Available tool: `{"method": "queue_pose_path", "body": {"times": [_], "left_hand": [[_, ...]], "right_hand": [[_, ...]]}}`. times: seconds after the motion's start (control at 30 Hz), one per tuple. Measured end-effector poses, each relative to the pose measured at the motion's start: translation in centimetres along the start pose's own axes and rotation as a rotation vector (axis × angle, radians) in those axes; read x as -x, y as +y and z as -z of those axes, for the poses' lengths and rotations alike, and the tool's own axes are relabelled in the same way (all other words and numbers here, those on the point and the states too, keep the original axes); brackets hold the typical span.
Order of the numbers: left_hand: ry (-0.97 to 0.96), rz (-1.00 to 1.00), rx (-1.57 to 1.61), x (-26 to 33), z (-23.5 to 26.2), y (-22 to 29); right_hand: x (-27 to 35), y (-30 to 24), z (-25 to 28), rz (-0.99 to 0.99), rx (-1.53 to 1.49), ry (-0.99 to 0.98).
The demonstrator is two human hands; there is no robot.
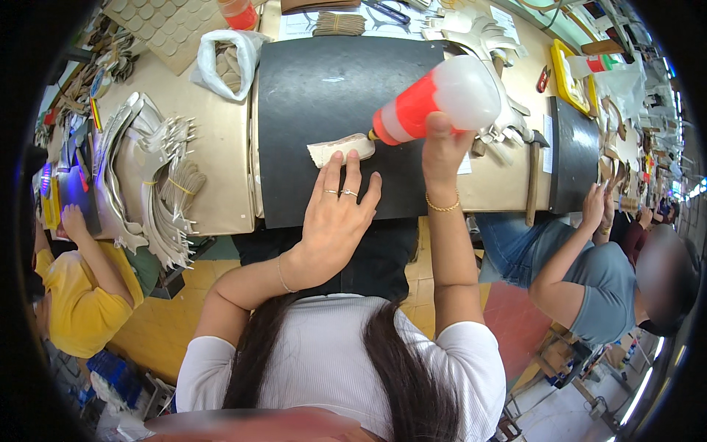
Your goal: The person assembles small flat craft pieces by hand, aligning and pressing them together on a workbench. They then apply glue from a squeeze bottle to the edges of several white rectangular pieces and set them aside.
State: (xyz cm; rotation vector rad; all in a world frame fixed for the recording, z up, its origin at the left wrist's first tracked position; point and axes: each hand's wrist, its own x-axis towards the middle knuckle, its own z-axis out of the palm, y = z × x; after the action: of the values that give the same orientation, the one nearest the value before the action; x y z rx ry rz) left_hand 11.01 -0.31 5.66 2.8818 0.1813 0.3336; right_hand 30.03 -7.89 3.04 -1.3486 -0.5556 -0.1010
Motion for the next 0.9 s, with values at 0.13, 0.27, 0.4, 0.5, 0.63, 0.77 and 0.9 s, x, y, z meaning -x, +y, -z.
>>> {"method": "queue_pose_path", "body": {"times": [0.13,0.27,0.4,0.5,0.63,0.77,0.9], "left_hand": [[-0.014,-0.005,-0.003,0.1,0.1,0.0],[-0.007,0.0,0.011,0.0,0.1,0.0],[-0.007,-0.005,0.015,0.1,0.0,0.0],[0.01,-0.007,0.011,0.2,-0.3,0.0],[0.023,0.01,-0.012,0.1,-0.6,0.1],[0.037,0.006,0.017,0.2,-0.5,-0.1],[0.029,-0.007,0.01,0.2,-0.4,-0.3]], "right_hand": [[0.7,0.6,-0.2,0.013,0.007,-0.093],[0.8,0.1,-1.1,0.01,-0.005,-0.078],[1.3,-0.8,-3.1,-0.007,-0.034,-0.15],[1.6,-1.2,-4.6,-0.02,-0.06,-0.244],[1.8,-1.2,-5.6,0.002,-0.03,-0.361],[0.8,-1.1,-5.1,-0.116,-0.333,-0.17],[-1.1,-1.7,-3.5,-0.093,-0.225,-0.184]]}}
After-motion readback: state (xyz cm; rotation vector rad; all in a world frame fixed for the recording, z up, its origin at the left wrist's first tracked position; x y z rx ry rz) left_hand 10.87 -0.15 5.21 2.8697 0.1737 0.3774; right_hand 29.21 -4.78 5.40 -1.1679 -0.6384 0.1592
